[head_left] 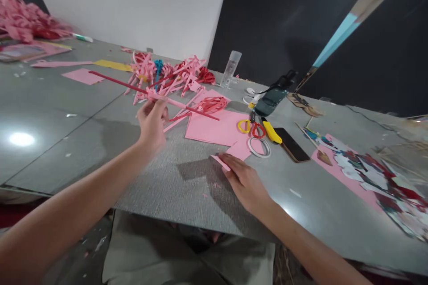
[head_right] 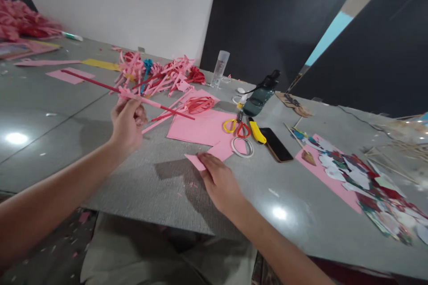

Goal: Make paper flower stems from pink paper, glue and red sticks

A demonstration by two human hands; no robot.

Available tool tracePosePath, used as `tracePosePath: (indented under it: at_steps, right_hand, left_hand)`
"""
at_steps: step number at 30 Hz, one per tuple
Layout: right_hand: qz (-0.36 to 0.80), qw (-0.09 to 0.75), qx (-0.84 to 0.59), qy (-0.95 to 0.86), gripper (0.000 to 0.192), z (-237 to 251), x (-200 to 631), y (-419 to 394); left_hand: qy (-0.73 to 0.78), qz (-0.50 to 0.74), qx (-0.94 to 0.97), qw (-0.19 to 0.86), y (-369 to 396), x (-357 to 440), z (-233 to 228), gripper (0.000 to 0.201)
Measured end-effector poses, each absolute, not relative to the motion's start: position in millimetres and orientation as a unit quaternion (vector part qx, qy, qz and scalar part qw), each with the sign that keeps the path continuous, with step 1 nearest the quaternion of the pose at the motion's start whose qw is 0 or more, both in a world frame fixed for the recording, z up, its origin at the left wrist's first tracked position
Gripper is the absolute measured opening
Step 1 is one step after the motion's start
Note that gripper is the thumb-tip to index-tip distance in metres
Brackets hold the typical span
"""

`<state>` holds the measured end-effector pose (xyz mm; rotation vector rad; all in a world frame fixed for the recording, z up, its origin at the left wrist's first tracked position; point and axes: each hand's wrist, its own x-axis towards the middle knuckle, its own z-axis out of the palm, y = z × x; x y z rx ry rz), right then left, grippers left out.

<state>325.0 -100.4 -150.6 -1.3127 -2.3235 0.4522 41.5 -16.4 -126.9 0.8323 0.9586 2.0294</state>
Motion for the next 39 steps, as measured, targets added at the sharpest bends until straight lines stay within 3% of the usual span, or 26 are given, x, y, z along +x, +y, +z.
tracePosePath:
  at_steps: [6, 14, 26, 34, 39]
  right_hand:
    - [0.251, 0.201, -0.464, -0.825, 0.047, -143, 305, -117]
    - [0.231, 0.117, -0.383, -0.887, 0.068, -152, 301, -135]
    - [0.124, 0.109, -0.415, -0.895, 0.046, -153, 285, -146]
    - [0.096, 0.169, -0.438, -0.877, 0.038, -159, 280, -159]
    - [0.081, 0.230, -0.459, -0.854, 0.033, -157, 285, -160]
  left_hand:
    - [0.369, 0.796, 0.322, 0.355, -15, 44, -133, 0.043]
    - [0.365, 0.794, 0.339, 0.349, -15, 44, -132, 0.049]
    - [0.366, 0.783, 0.348, 0.363, -15, 46, -138, 0.040]
    - [0.366, 0.782, 0.353, 0.359, -14, 46, -139, 0.048]
    - [0.363, 0.781, 0.360, 0.358, -14, 44, -138, 0.043]
